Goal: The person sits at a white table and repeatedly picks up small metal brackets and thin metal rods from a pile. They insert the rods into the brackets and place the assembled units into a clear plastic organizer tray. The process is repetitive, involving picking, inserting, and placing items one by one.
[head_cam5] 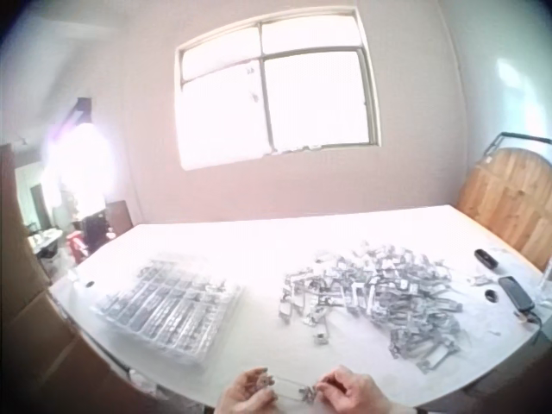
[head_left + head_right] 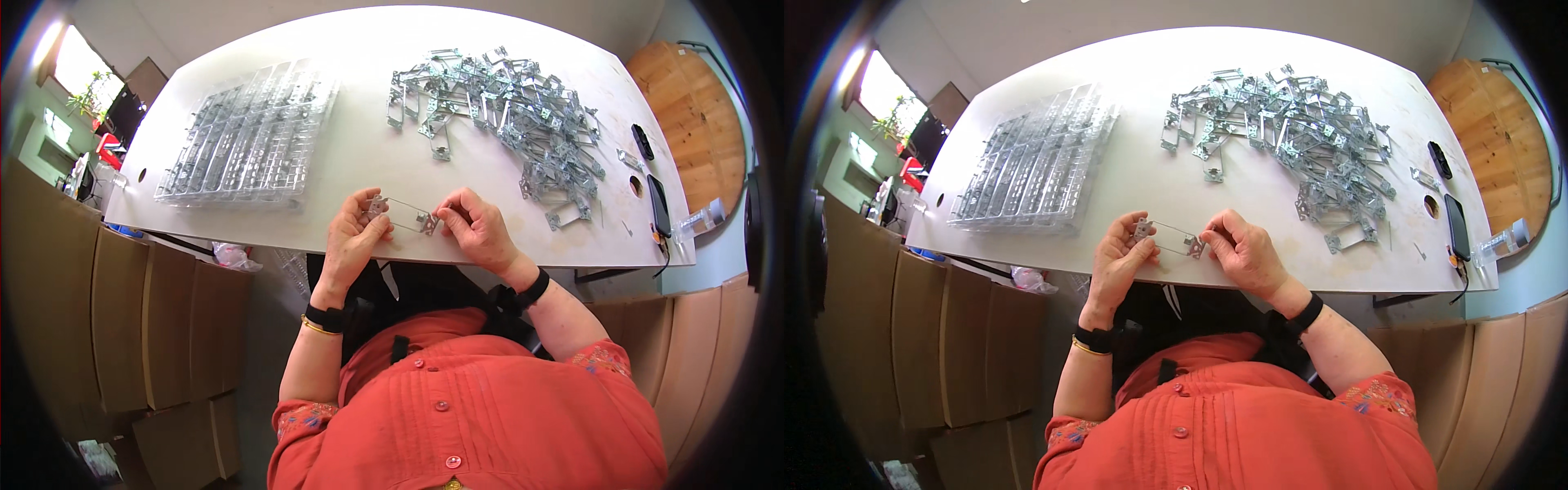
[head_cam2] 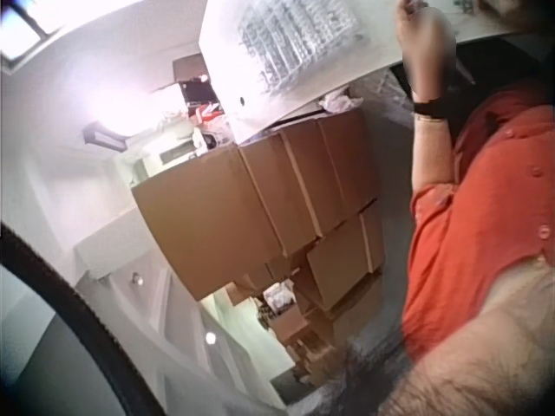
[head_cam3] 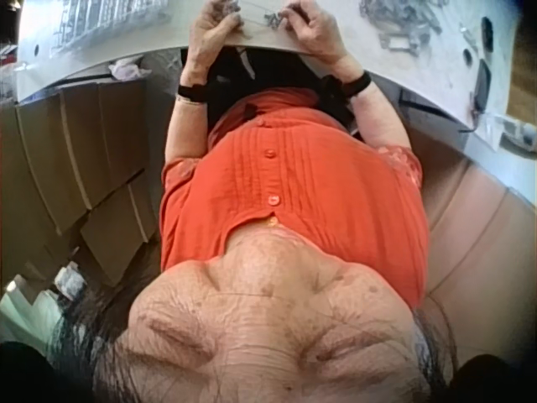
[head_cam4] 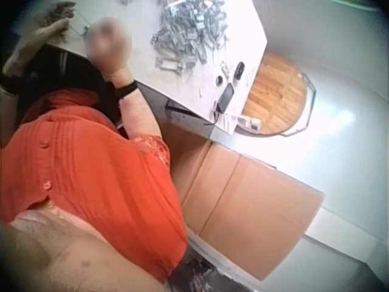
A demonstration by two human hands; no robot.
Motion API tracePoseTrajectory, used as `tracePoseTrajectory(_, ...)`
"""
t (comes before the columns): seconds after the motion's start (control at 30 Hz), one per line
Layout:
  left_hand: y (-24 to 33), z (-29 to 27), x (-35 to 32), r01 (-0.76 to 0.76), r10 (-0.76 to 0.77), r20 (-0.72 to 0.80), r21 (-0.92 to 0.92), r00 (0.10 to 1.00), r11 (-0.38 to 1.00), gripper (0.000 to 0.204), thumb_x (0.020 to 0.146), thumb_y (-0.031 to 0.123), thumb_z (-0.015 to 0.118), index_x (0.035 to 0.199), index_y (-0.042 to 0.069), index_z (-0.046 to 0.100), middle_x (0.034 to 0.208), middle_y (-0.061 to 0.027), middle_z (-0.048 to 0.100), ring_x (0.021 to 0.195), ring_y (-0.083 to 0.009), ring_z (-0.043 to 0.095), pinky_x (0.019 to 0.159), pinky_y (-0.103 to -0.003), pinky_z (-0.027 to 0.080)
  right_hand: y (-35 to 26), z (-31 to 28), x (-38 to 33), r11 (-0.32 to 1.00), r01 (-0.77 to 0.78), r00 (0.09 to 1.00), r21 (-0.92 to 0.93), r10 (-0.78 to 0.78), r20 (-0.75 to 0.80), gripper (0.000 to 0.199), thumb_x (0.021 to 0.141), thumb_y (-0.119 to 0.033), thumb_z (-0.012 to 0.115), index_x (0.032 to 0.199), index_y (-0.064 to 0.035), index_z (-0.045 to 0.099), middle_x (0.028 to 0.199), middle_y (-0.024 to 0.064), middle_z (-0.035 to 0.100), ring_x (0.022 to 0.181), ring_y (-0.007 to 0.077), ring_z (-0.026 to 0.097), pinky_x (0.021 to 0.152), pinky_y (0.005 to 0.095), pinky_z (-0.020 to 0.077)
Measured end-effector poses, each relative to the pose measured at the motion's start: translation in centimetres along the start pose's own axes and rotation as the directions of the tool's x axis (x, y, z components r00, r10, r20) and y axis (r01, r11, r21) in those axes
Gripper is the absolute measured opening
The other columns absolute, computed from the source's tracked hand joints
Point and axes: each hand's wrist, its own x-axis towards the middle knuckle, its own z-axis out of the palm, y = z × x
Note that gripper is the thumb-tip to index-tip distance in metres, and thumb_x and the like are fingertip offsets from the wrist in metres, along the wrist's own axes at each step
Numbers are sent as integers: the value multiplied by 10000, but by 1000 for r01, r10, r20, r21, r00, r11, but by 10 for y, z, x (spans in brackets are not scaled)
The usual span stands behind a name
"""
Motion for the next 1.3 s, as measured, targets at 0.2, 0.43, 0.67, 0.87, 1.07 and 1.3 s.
tracePoseTrajectory(0.2, 1, 1, 12, 58, -59, -51, -23, 997, 998, 373, 1065, 50, 713, 1391, -68, 574, 1076, -101, 729, 863, -140, 735, 755, -283, 641, 3, 0, 1, 1000, 3, 999, 24, -4, 46, 92, 1070, -96, 731, 1076, -33, 665, 819, 77, 748, 698, 151, 718, 647, 318, 559)
tracePoseTrajectory(0.43, 18, 12, 26, 125, -110, -123, 121, 986, 985, 270, 1058, 54, 715, 1269, -71, 600, 988, -107, 727, 735, -132, 723, 605, -263, 614, 1, -3, -3, 995, -60, 989, 76, 48, 143, 66, 1051, -82, 753, 1076, -47, 702, 843, 63, 765, 714, 113, 692, 655, 293, 550)
tracePoseTrajectory(0.67, 19, 31, 26, 102, -50, -183, 287, 982, 952, 413, 1058, 91, 726, 1401, -101, 599, 1142, -144, 727, 758, -131, 728, 627, -267, 610, -2, -5, -1, 993, -68, 983, 101, 49, 178, 68, 1050, -66, 743, 1110, -51, 716, 946, 88, 802, 838, 158, 762, 749, 319, 595)
tracePoseTrajectory(0.87, 7, 36, 15, -55, 185, -144, 628, 972, 776, 486, 1032, 140, 785, 1418, -94, 603, 1112, -151, 706, 753, -137, 672, 666, -310, 558, -6, -6, 5, 993, -62, 979, 97, 41, 199, 104, 1038, -53, 748, 1137, -49, 714, 1009, 107, 811, 849, 184, 772, 763, 321, 603)
tracePoseTrajectory(1.07, 5, 47, 9, -167, 302, -74, 698, 950, 697, 484, 987, 153, 805, 1371, -72, 615, 1251, -258, 653, 882, -340, 703, 794, -435, 595, -10, -6, 5, 999, -18, 975, 40, 8, 222, 126, 1011, -14, 763, 1118, -44, 705, 1065, 117, 822, 799, 194, 754, 723, 315, 593)
tracePoseTrajectory(1.3, 11, 47, 2, -230, 359, -35, 711, 933, 665, 206, 953, 99, 772, 1115, -8, 703, 1271, -283, 660, 1133, -474, 680, 960, -509, 575, -16, -4, 2, 990, -131, 975, 59, 117, 191, 87, 1028, 27, 716, 1092, -24, 685, 1080, 99, 806, 819, 112, 715, 749, 276, 577)
